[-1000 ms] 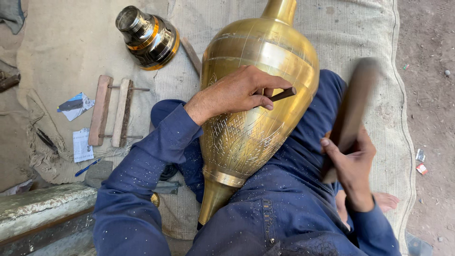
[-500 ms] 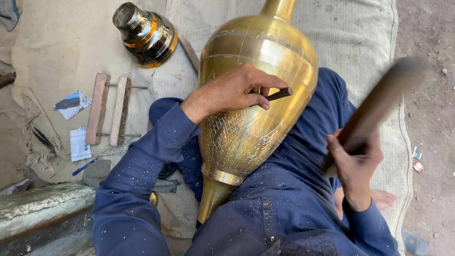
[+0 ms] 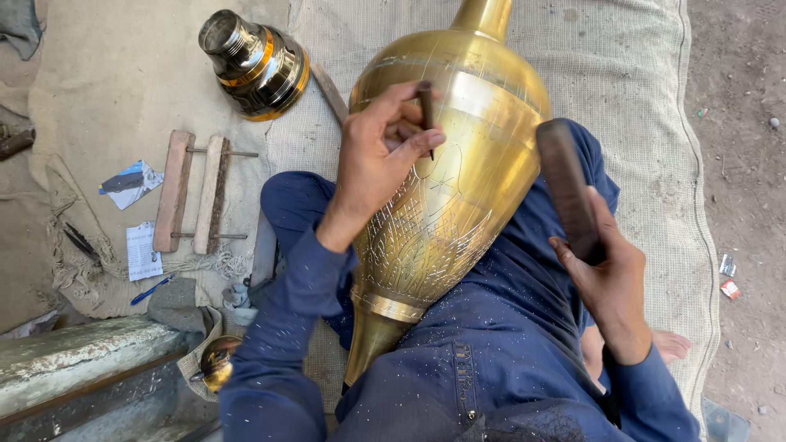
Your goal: The person sits cross-legged on the ground holding a large brass vase on their lap. They hold a punch against the vase surface and strike it with a wooden mallet, chasing decorative patterns into the metal and repositioning the punch around the design.
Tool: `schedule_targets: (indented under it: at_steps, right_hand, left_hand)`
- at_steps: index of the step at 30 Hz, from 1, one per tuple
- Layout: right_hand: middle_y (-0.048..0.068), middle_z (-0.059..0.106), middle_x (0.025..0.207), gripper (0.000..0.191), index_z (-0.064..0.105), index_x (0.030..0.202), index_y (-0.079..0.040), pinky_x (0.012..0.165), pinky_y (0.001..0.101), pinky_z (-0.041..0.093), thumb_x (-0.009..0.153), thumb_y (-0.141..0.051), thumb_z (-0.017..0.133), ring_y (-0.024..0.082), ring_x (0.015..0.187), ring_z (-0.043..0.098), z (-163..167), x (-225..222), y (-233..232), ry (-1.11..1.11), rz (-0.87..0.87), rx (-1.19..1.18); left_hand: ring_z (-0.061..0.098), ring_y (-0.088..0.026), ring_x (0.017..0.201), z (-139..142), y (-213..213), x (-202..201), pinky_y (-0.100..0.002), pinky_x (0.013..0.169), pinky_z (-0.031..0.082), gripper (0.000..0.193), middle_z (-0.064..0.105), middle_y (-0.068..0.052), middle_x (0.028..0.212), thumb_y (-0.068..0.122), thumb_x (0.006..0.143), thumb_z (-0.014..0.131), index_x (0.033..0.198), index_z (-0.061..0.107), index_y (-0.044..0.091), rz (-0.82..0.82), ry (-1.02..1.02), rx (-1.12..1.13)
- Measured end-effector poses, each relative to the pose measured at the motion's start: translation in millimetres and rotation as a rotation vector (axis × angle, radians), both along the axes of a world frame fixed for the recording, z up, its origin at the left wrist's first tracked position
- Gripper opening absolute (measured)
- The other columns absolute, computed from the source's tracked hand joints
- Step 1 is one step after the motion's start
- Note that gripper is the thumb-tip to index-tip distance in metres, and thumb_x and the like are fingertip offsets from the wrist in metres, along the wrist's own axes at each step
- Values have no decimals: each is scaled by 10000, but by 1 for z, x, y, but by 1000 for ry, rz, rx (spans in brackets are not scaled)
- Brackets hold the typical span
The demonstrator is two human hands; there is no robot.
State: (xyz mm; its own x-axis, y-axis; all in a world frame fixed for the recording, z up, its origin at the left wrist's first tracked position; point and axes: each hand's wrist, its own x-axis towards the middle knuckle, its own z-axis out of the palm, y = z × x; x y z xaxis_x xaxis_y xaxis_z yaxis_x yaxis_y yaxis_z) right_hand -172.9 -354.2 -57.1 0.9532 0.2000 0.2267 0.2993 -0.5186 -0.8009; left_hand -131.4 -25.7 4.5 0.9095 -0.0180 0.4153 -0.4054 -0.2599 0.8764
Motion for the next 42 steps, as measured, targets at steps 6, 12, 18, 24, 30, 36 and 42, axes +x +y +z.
schedule_targets:
  at_steps: [6,12,18,24,30,36,42]
  right_hand:
    - [156,709,1110,777,510,1588,-168,755,384,540,882,-214,833,285,848,688,34,31,1,-162,83,-330]
    - [71,672,846,714,566,1548,-220,548,370,525,885,-296,820,224,595,638,99,75,21,-286,217,-776]
    - [70,666,1007,614,505,1545,-238,666,351,523,981,-364,714,223,787,654,165,99,40,-540,372,-571]
    - [20,688,809,638,615,1489,-280,583,331,531,880,-416,748,186,687,684,222,106,60,-718,417,-963]
    - [25,711,929,534,629,1478,-298,623,322,542,964,-419,711,194,749,692,229,104,67,-717,417,-1024]
    - [33,711,1008,604,554,1541,-271,661,317,552,969,-393,704,202,766,701,220,104,59,-643,451,-1074]
    - [41,707,978,708,509,1586,-288,614,338,553,923,-364,747,219,716,705,215,101,55,-521,468,-1118]
  left_hand:
    - [721,-108,796,-27,-38,-27,-243,673,618,434,710,-64,901,25,950,770,1321,547,-7,321,98,-187]
    - [703,-90,802,-33,-55,-32,-244,680,596,441,729,-49,920,40,995,737,1410,590,23,458,3,-112]
    - [702,-86,761,-33,-57,-28,-238,644,581,471,739,-48,886,69,980,747,1419,583,25,496,10,-88]
    - [709,-93,703,-28,-60,-23,-240,608,575,462,739,-55,821,81,950,782,1367,608,-10,502,13,-21]
    - [709,-98,670,-26,-60,-20,-246,594,574,500,745,-68,796,85,907,805,1359,622,-24,508,45,-14]
    - [725,-105,697,-35,-59,-22,-248,599,596,500,752,-80,807,81,911,817,1365,624,-4,486,13,-7]
    - [751,-120,704,-40,-62,-24,-247,594,620,511,757,-78,812,112,918,804,1375,608,-7,479,9,19]
